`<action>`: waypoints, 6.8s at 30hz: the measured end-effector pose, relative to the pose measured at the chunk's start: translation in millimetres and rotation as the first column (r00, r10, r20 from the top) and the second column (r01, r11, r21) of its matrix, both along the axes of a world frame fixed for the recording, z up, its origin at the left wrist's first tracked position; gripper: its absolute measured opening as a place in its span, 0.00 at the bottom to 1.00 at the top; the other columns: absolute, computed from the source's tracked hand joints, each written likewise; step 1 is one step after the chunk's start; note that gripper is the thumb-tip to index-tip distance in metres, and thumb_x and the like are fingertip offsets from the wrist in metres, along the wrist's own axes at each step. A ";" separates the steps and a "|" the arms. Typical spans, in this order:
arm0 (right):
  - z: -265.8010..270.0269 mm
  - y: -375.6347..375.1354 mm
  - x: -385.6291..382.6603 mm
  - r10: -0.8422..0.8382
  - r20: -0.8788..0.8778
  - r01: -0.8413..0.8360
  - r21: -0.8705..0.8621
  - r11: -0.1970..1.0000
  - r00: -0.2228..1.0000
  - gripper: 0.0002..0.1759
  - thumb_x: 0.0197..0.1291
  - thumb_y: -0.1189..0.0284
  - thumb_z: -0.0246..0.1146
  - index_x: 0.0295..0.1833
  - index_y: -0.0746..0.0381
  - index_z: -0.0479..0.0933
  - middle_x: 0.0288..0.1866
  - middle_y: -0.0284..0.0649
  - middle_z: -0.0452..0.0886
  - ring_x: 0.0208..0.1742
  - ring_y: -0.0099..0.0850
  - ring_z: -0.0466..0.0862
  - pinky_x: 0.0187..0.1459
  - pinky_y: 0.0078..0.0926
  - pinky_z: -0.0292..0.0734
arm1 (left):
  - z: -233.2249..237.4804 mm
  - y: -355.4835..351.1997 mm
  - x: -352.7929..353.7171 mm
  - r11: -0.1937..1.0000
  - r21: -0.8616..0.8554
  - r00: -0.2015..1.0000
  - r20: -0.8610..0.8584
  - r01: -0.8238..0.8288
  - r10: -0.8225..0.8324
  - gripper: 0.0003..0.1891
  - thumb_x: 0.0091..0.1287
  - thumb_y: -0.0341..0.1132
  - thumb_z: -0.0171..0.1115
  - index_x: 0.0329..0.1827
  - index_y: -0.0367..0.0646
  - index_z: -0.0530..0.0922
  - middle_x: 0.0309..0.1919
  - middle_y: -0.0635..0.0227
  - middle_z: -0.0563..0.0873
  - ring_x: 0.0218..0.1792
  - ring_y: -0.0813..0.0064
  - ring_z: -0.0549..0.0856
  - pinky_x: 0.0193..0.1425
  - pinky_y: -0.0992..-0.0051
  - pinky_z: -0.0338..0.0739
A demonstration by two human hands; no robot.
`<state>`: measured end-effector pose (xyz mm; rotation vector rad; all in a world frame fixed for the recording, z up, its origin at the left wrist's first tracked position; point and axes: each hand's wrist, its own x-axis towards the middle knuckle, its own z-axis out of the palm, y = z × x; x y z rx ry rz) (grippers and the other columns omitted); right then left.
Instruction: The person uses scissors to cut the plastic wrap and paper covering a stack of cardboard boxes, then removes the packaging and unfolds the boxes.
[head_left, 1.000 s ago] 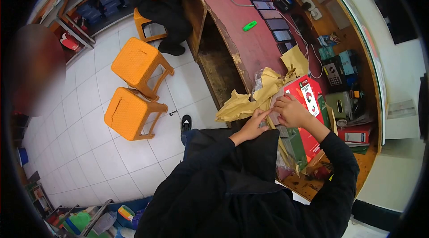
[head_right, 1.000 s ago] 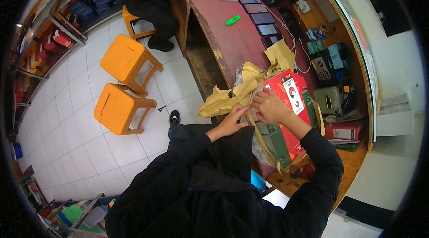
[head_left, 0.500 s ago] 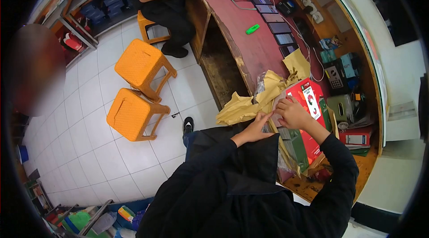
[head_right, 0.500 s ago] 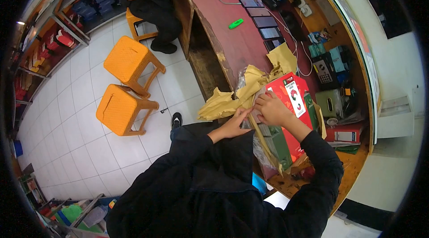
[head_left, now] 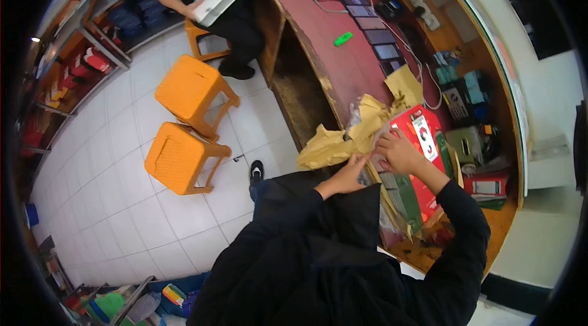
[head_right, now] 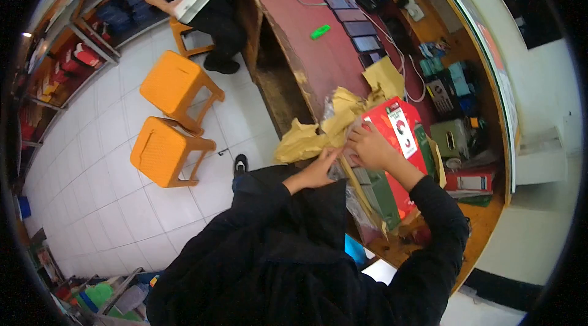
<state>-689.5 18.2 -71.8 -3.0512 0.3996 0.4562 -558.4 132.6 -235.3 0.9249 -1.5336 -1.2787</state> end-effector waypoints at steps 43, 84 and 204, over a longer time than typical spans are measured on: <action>12.2 -1.6 27.9 0.060 -0.169 -0.048 0.071 0.996 0.984 0.27 0.46 0.53 0.70 0.49 0.57 0.79 0.49 0.37 0.78 0.59 0.38 0.74 0.63 0.44 0.61 | -3.9 21.5 -11.1 0.985 -0.004 0.985 -0.030 -0.173 0.172 0.56 0.49 0.47 0.74 0.76 0.44 0.47 0.64 0.51 0.60 0.58 0.47 0.74 0.59 0.58 0.72; 17.2 -1.9 41.8 -0.024 -0.237 0.037 0.049 0.998 0.971 0.13 0.39 0.68 0.68 0.32 0.56 0.73 0.37 0.35 0.77 0.51 0.37 0.74 0.57 0.45 0.62 | 6.1 4.3 -37.2 0.831 0.155 0.822 -0.131 -0.535 0.554 0.27 0.50 0.42 0.73 0.50 0.43 0.70 0.44 0.57 0.72 0.46 0.51 0.78 0.48 0.60 0.75; 44.0 -19.6 -0.8 -0.407 -0.052 0.390 0.418 0.821 0.912 0.32 0.44 0.71 0.58 0.60 0.65 0.66 0.51 0.45 0.75 0.55 0.41 0.76 0.59 0.40 0.65 | 63.6 -27.9 -61.4 0.887 0.404 0.719 -0.683 0.223 0.130 0.36 0.62 0.39 0.66 0.69 0.38 0.57 0.62 0.59 0.70 0.63 0.68 0.73 0.68 0.66 0.67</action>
